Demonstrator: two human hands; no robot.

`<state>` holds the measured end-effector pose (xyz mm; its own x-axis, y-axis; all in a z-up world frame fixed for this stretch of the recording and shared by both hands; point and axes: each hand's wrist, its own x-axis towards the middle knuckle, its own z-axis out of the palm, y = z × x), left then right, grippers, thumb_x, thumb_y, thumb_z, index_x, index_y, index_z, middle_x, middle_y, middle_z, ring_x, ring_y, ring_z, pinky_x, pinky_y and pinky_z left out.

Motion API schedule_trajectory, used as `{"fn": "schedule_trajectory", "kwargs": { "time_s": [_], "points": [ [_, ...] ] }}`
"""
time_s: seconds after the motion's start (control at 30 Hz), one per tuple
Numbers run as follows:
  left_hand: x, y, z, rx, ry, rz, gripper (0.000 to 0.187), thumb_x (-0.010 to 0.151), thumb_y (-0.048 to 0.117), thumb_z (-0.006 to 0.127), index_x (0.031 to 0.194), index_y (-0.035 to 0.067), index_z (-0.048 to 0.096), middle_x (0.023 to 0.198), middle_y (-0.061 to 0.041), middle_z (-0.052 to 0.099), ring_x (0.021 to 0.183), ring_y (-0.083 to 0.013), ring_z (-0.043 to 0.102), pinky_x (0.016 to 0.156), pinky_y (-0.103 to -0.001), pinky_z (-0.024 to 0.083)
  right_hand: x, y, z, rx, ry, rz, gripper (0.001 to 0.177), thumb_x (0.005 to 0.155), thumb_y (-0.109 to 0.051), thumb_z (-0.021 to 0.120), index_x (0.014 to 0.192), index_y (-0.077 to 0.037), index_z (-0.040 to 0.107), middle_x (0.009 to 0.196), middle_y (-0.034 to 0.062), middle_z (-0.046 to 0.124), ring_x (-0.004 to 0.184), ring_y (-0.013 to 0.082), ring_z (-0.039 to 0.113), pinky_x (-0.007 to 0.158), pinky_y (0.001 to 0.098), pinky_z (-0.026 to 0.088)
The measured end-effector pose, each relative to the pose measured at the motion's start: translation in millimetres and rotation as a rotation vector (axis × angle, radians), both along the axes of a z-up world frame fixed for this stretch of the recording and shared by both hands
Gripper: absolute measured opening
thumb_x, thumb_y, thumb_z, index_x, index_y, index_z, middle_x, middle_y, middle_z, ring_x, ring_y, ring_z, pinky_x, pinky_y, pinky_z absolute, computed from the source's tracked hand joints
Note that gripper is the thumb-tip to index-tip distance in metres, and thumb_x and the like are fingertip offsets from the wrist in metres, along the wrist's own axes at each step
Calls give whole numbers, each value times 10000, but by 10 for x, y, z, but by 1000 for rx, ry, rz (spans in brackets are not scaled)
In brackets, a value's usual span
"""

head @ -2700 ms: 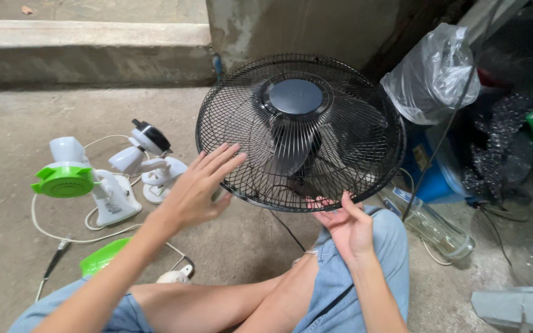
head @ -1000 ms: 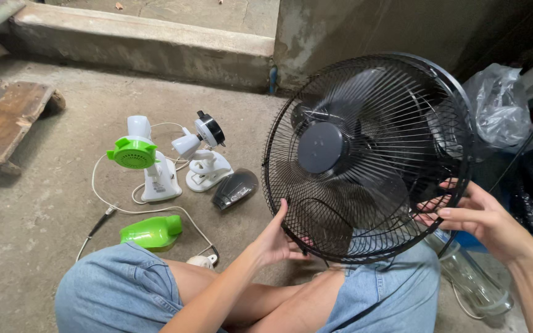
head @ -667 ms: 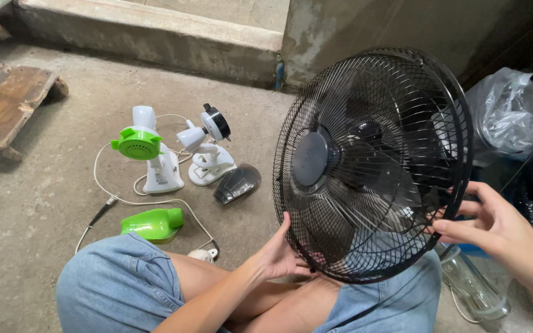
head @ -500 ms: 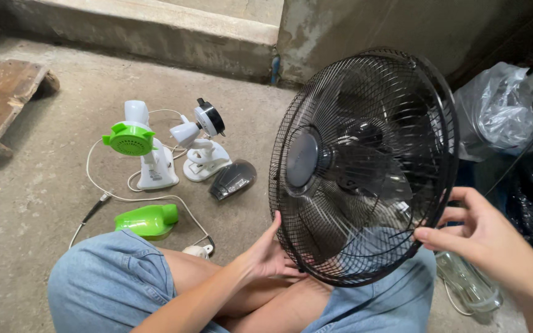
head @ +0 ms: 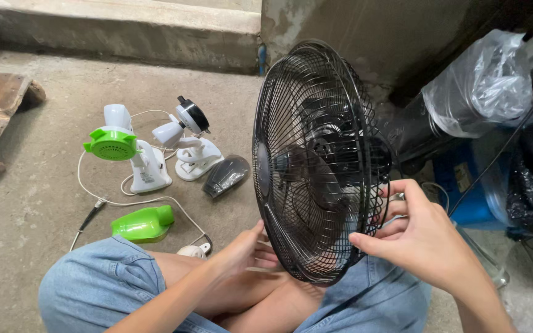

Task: The person assembles a small white and green clip-on fan by attaching the fan head to the stand and securing the power cord. They then handle several green and black plastic fan parts, including blades and guards, before inspecting a larger black standing fan.

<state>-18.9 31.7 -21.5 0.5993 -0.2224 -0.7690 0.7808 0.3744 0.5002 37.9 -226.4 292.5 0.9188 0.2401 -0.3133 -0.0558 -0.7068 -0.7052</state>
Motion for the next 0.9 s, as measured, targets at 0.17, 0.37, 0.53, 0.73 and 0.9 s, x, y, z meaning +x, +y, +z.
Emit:
{"fn": "schedule_trajectory", "kwargs": {
  "time_s": [0.17, 0.37, 0.53, 0.73, 0.9],
  "points": [
    [93, 224, 616, 220, -205, -114, 602, 998, 474, 431, 1365, 15, 564, 1238, -172, 687, 1022, -278, 712, 842, -484, 626, -47, -23, -22, -100, 15, -25, 816, 672, -185, 976, 1319, -23, 505, 930, 132, 742, 705, 149, 739, 651, 287, 620],
    [450, 210, 1835, 907, -912, 85, 581, 1007, 392, 564, 1443, 12, 514, 1355, -249, 660, 1254, -321, 661, 996, -372, 526, -126, -69, -220, 40, -74, -57, 747, 646, -106, 935, 1255, -6, 514, 871, 95, 723, 623, 94, 681, 571, 249, 592],
    [1057, 193, 2416, 933, -1174, 256, 621, 1043, 385, 552, 1503, -7, 406, 1483, -280, 537, 1377, -361, 549, 1137, -418, 416, -171, -139, -502, 116, -65, -26, 869, 608, -99, 998, 1310, -26, 492, 866, 99, 748, 646, 88, 655, 578, 233, 597],
    [2264, 397, 2481, 663, -1198, 355, 562, 1036, 448, 526, 1407, 27, 562, 1392, -245, 647, 1306, -317, 594, 1100, -374, 451, -472, -99, -1019, 74, -246, -56, 844, 556, -270, 1049, 1174, -67, 511, 782, 33, 742, 648, 85, 709, 582, 195, 611],
    [2287, 204, 2334, 668, -1184, 168, 556, 992, 473, 558, 1374, 71, 603, 1343, -149, 690, 1253, -255, 644, 1067, -362, 483, -590, -112, -1442, 129, -425, -147, 843, 429, -349, 1014, 1051, -38, 537, 618, 26, 675, 467, 74, 642, 449, 195, 493]
  ]
}}
